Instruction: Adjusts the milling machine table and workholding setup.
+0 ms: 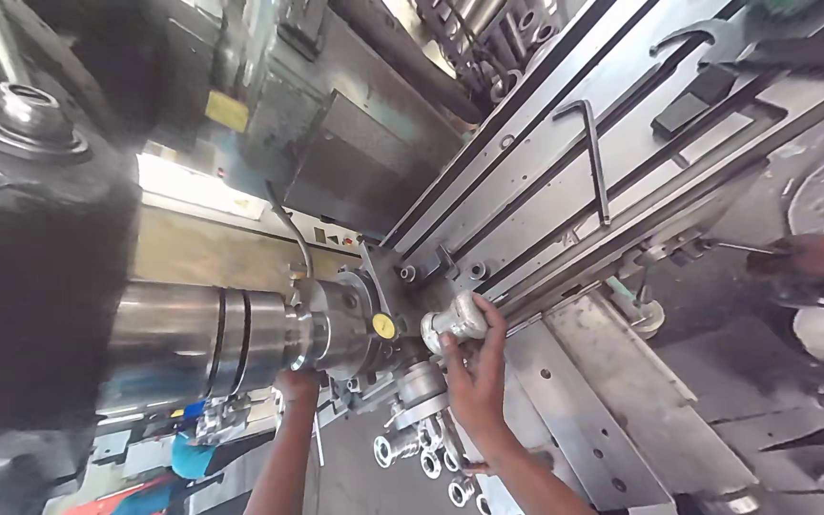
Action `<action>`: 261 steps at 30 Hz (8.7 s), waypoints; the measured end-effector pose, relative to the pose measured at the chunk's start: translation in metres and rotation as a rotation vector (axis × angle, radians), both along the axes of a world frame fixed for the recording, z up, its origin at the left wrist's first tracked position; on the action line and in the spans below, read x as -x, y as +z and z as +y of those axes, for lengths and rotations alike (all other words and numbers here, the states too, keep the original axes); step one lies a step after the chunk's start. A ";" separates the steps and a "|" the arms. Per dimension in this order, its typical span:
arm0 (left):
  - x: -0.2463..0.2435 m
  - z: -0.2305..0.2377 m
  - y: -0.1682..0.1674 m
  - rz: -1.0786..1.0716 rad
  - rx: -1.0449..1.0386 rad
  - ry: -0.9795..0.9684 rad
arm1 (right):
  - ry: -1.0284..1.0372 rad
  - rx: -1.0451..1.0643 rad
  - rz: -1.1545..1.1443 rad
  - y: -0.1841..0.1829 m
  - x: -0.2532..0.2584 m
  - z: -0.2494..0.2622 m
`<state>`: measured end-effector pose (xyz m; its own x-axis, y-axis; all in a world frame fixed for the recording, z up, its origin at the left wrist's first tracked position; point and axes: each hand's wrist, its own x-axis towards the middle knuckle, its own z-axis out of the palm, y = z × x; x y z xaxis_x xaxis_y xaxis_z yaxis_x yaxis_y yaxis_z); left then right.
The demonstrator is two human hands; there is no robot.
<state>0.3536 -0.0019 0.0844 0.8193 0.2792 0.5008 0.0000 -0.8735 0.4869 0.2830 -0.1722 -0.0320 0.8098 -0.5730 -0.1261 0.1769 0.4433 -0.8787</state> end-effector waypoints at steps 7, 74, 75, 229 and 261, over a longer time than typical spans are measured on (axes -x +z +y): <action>0.001 0.000 0.001 0.050 -0.081 0.007 | 0.216 0.022 0.101 -0.003 -0.006 -0.005; -0.026 0.030 -0.009 -0.259 0.333 -0.440 | 0.388 0.101 -0.296 0.024 0.173 -0.014; -0.025 0.029 -0.008 -0.248 0.326 -0.437 | 0.389 0.104 -0.291 0.024 0.173 -0.014; -0.019 0.034 0.000 -0.171 -0.361 -0.816 | -0.151 0.055 -0.111 0.035 -0.074 -0.042; 0.019 -0.024 -0.035 -0.202 -0.617 -0.273 | 0.263 0.122 0.281 0.036 -0.205 -0.019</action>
<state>0.3342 -0.0258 0.0491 0.6938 -0.3071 0.6514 -0.2964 -0.9461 -0.1304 0.4878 -0.1916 0.0041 0.8747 -0.3752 -0.3070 -0.1831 0.3307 -0.9258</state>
